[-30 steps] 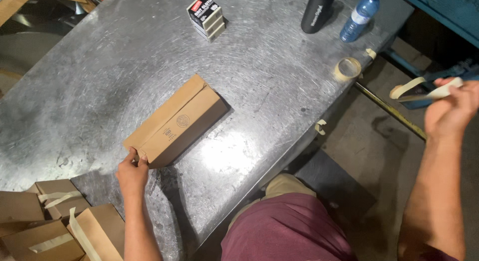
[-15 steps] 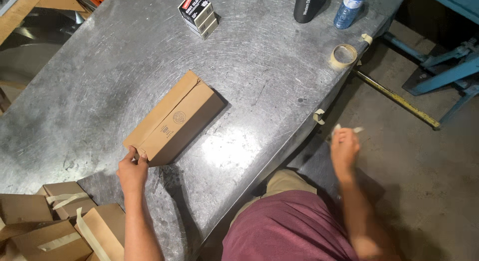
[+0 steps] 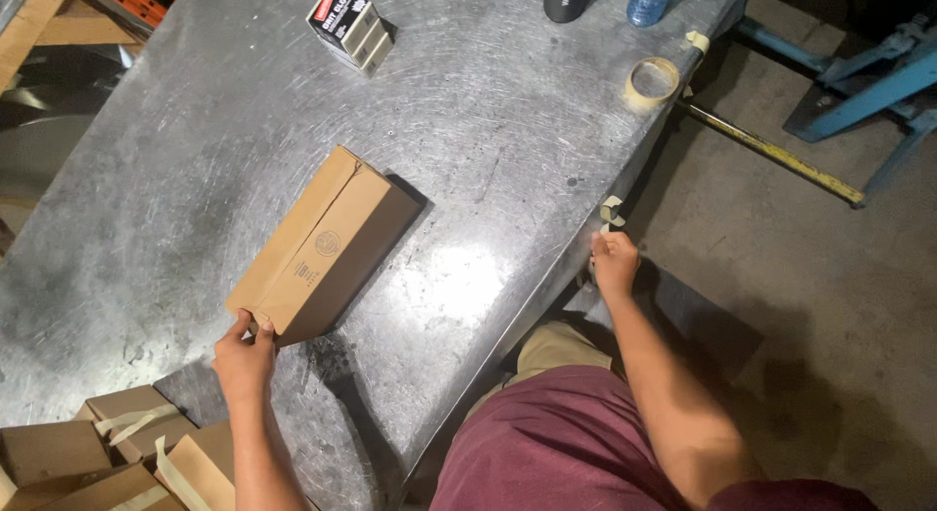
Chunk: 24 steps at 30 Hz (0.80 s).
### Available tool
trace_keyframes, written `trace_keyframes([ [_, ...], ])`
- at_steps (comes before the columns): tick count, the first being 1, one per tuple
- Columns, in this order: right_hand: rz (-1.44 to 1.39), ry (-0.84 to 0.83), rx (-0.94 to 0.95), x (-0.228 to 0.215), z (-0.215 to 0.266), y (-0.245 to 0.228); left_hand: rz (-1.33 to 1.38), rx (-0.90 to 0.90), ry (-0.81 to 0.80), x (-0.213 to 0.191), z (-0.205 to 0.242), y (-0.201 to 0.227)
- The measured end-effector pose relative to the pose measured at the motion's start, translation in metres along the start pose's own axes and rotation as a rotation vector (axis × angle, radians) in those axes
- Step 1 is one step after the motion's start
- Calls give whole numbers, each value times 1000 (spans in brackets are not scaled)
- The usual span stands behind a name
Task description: The person packs items into small cardboard boxes, sealing some with tape and unfolding others, on a metal workbench.
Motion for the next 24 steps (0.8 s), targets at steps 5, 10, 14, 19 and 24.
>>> trace_keyframes([
  [5, -228, -218, 158, -7, 13, -34, 7, 0, 11, -6, 2, 6],
  [10, -40, -304, -67, -19, 6, -13, 2, 0, 24, -7, 4, 12],
  [14, 186, 13, 74, -66, -19, 10, 93, -14, 5, -21, 28, 31],
  [19, -14, -163, -98, -17, -29, -94, 357, -53, -1, -53, 55, 52],
  [24, -128, -460, -156, 87, -4, -209, 687, -121, -46, -70, 79, 57],
])
Point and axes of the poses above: each hand's wrist, its own z-axis away from the middle knuckle, its own x-axis out of the palm, y = z × x, the point moved 10 cm from there along -z, towards the middle knuckle, and after that the axes turned 8 degrees about -z, right-handed, at the moved point
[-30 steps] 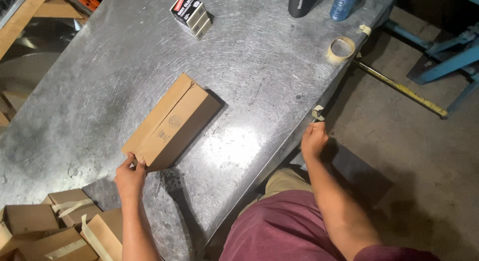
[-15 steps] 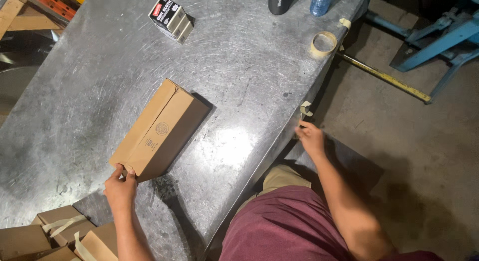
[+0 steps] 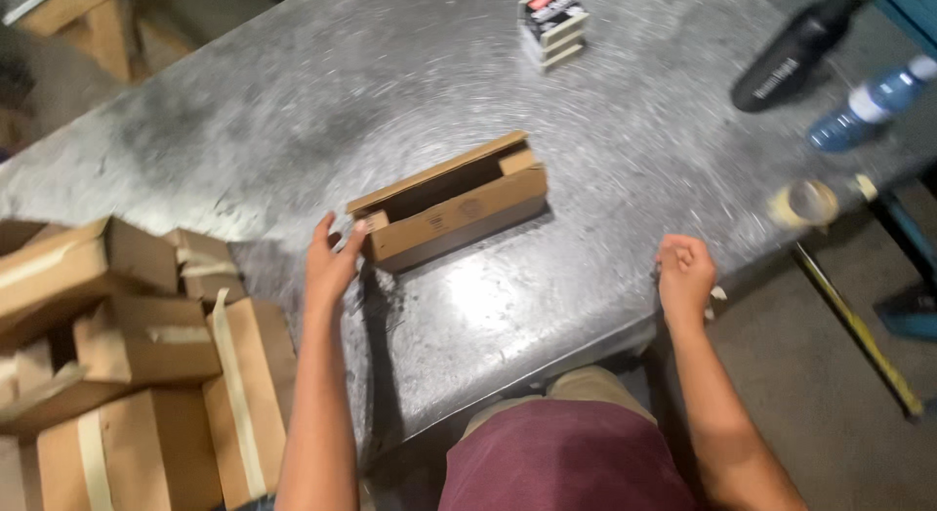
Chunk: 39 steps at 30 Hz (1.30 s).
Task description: The person packs items into small cardboard boxes, sealing some with tape and unfolding others, on a metal workbench.
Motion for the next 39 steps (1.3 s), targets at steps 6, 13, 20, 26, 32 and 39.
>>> trace_keyframes([
  [6, 249, -305, -298, 155, -2, -162, -156, 146, 244, 19, -64, -58],
  [13, 548, -527, -195, 267, -23, -201, -271, 163, 261, 38, -87, -33],
  [20, 694, -653, 29, 297, 12, -247, -307, -80, 138, 15, -50, 20],
  [26, 863, -697, 48, 311, 19, -233, -318, -246, -22, 36, -62, -3],
  [32, 971, -710, -37, 311, 7, -228, -403, -163, -72, 49, -90, -20],
  [39, 781, -701, -58, 288, 16, -258, -417, -69, -104, 45, -93, -28],
])
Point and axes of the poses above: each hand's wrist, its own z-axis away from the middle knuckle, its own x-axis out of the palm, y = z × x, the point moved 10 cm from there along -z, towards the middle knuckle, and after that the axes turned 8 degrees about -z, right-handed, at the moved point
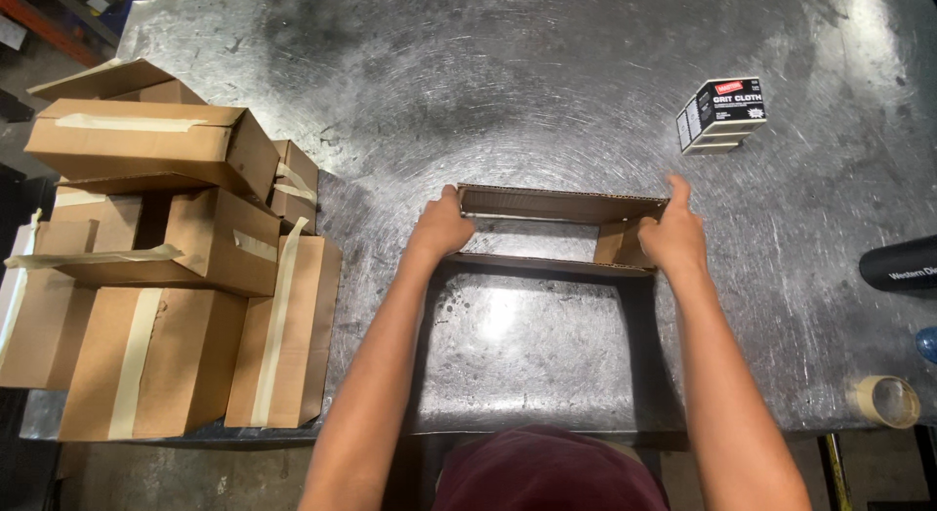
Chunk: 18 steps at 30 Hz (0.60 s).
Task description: The person packs items into small cardboard boxes, sealing some with tape and unfolding others, on a metal workbench.
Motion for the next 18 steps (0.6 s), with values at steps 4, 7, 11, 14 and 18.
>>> trace_keyframes([
  [4, -158, 111, -39, 5, -52, 64, 9, 101, 2, -33, 31, 17],
  [7, -444, 263, -5, 3, -75, 104, 119, 260, -78, -69, 93, 66],
  [11, -1274, 128, -29, 33, -79, 133, -24, 361, -233, -56, 120, 83],
  [14, -1634, 57, 63, 68, -79, 173, -95, 473, -236, -14, 106, 71],
  [18, -1952, 33, 332, 142, -64, 230, -279, 617, -159, 42, 109, 46],
])
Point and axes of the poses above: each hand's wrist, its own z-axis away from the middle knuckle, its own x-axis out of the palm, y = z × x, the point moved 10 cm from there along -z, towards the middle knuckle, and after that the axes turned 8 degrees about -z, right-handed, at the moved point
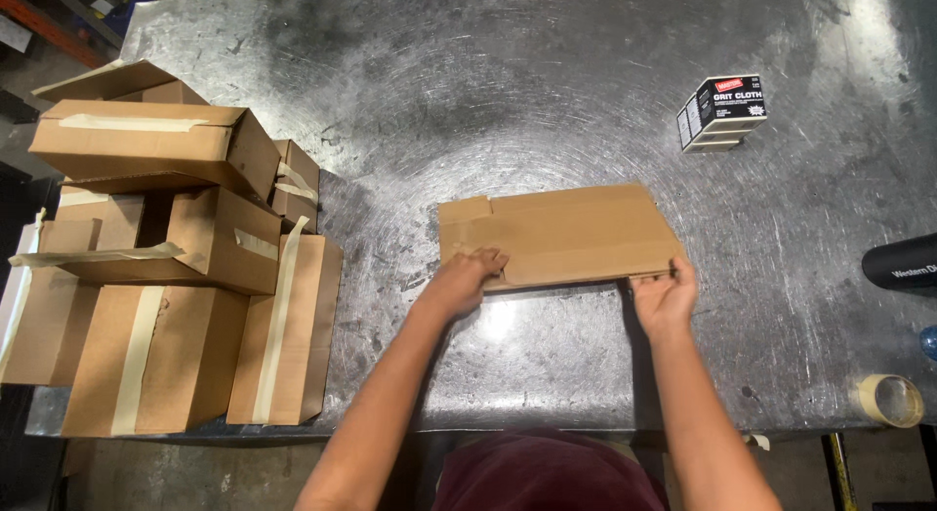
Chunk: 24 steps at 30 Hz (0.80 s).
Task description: The person packs items into small cardboard boxes, sealing some with tape and unfolding others, on a metal workbench.
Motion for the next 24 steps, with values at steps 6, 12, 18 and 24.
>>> trace_keyframes([
  [6, 227, 183, 156, -41, 51, 71, -188, -168, -163, 126, -5, -53],
  [12, 415, 170, 311, -69, 55, 141, -255, -171, -152, 158, -14, -59],
  [18, 493, 138, 242, -42, 24, 164, -146, -352, -122, 107, 1, -52],
  [24, 425, 133, 39, 5, -80, 159, -102, -641, -9, 171, 28, -111],
])
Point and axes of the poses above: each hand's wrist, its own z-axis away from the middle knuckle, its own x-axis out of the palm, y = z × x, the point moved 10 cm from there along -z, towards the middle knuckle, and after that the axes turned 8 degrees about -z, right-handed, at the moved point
